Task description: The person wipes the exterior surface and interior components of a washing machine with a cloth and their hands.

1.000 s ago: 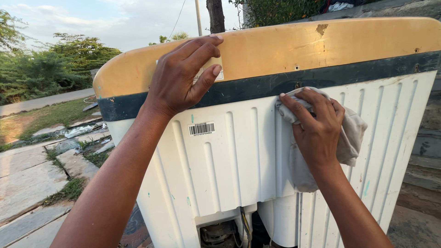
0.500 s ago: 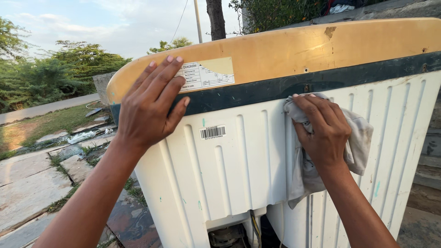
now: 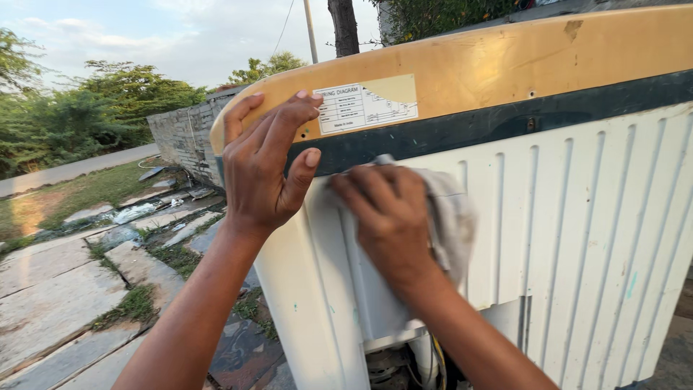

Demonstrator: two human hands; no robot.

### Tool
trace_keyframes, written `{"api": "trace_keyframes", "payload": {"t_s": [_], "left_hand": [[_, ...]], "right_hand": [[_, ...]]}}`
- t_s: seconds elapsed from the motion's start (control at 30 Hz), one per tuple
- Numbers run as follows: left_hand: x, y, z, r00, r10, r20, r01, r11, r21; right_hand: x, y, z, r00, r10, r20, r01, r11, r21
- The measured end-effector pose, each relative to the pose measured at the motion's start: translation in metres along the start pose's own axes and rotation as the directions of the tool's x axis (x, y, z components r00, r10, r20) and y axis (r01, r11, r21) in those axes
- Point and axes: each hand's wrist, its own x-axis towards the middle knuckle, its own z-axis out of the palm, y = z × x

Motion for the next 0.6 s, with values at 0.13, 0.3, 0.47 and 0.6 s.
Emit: {"api": "trace_keyframes", "payload": {"t_s": [0.13, 0.3, 0.47, 0.6], "left_hand": [[0.0, -0.006, -0.009, 0.997, -0.069, -0.016, 0.065, 0.98, -0.188], [-0.004, -0.01, -0.01, 0.998, -0.059, -0.008, 0.055, 0.967, -0.249], [-0.008, -0.01, -0.007, 0.992, -0.102, -0.076, 0.08, 0.964, -0.254], [-0.013, -0.011, -0.006, 0.978, -0.16, -0.131, 0.114, 0.947, -0.301]], "right_hand": [[0.018, -0.041, 0.017, 0.998, -0.058, 0.001, 0.058, 0.993, 0.1], [0.014, -0.022, 0.006, 0.996, -0.067, 0.051, 0.068, 0.998, -0.013], [-0.006, 0.039, -0.028, 0.998, 0.067, -0.004, -0.067, 0.98, -0.188], [-0.016, 0.062, -0.039, 0.985, 0.165, -0.043, -0.17, 0.971, -0.168]]}}
